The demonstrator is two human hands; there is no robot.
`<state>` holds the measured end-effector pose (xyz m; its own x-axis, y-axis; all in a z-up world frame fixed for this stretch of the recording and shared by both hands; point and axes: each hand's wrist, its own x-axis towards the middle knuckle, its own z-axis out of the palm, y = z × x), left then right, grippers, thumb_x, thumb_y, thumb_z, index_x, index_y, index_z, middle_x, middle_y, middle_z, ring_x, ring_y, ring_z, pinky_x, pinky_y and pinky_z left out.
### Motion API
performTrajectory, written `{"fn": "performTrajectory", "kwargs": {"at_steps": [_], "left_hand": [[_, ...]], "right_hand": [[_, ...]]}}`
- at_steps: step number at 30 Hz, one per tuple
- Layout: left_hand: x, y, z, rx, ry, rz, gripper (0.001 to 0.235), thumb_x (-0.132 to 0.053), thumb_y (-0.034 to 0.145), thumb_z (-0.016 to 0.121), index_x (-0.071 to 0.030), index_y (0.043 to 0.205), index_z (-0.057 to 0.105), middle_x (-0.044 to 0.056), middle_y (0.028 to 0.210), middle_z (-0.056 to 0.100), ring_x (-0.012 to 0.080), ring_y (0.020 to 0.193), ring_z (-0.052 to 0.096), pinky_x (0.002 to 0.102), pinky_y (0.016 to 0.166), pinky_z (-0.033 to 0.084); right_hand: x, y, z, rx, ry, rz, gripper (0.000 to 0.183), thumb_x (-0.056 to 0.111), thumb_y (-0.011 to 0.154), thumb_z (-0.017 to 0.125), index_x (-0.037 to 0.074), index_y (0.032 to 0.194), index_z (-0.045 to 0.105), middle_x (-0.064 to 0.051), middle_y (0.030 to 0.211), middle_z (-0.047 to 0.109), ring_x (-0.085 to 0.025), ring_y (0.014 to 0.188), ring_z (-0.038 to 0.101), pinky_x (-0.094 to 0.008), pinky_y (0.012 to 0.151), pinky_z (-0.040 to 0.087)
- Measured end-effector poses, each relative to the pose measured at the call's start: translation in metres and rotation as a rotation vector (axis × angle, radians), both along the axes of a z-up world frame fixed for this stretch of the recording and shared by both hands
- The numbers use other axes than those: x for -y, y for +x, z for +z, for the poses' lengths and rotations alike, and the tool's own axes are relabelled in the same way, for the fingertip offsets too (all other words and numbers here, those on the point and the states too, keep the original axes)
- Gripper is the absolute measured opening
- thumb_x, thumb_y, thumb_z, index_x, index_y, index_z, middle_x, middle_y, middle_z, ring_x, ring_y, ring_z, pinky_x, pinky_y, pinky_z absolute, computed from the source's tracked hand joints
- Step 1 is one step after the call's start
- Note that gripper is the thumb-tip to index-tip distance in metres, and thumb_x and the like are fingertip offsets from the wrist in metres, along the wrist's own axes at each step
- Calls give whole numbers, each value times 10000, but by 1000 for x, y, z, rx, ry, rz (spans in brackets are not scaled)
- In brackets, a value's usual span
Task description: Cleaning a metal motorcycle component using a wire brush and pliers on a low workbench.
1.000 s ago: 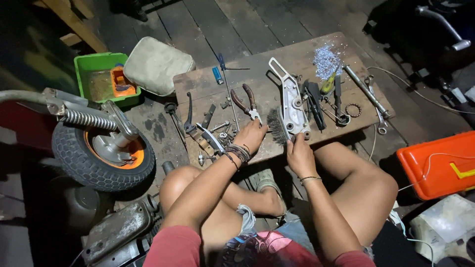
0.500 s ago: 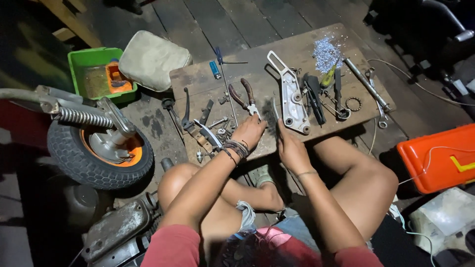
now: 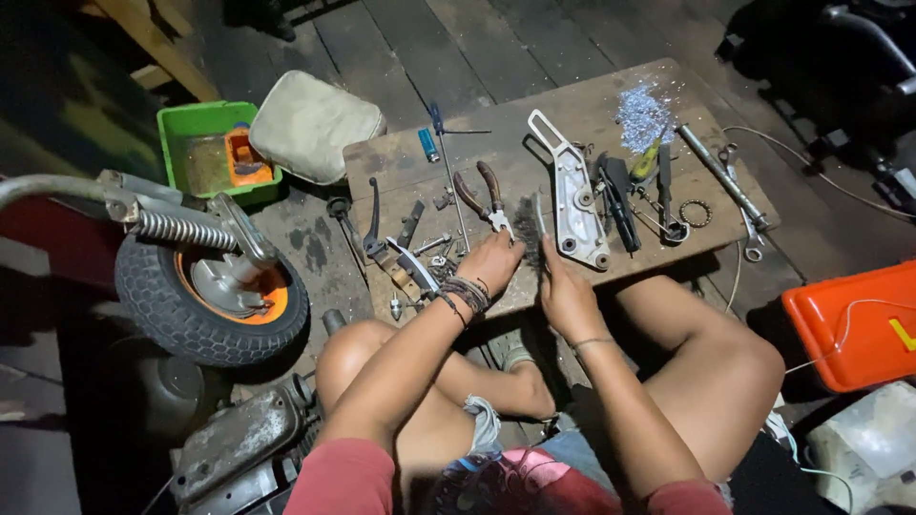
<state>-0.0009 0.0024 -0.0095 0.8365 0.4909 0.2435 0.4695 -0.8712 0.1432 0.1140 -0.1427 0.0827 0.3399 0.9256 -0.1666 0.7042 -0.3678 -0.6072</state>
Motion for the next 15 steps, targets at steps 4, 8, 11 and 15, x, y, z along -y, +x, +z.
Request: {"fn": "performTrajectory", "kwargs": {"at_steps": [4,8,11,15], "left_hand": [[4,2,8,17,-1,21,145,-128,999,505,-132,995,650,131,945,566,338,860,682,433,656,612],[5,-2,3,30,26,16,125,-117,990,515,-128,964,636,133,927,568,346,858,681,442,653,601],[2,0,12,9,21,-3,135,-97,996,499,-122,954,624,126,935,565,336,864,680,425,653,601],[1,0,7,-21,-4,-5,141,-97,999,487,-129,958,619,124,943,562,338,872,678,434,656,605]], "right_hand": [[27,4,-6,-1,-55,-33,649,122,984,412,151,1623,304,-284,1409,573,-460,1251,585,-572,1028,488],[20,14,0,-18,-55,-21,647,127,990,442,165,1622,313,-301,1379,590,-473,1257,576,-585,1029,489],[0,18,-7,-5,1,-27,645,113,997,434,154,1628,305,-297,1382,590,-459,1259,581,-576,1007,509],[8,10,0,26,-2,16,647,92,993,449,143,1623,310,-295,1405,570,-457,1282,567,-563,1000,513]]}}
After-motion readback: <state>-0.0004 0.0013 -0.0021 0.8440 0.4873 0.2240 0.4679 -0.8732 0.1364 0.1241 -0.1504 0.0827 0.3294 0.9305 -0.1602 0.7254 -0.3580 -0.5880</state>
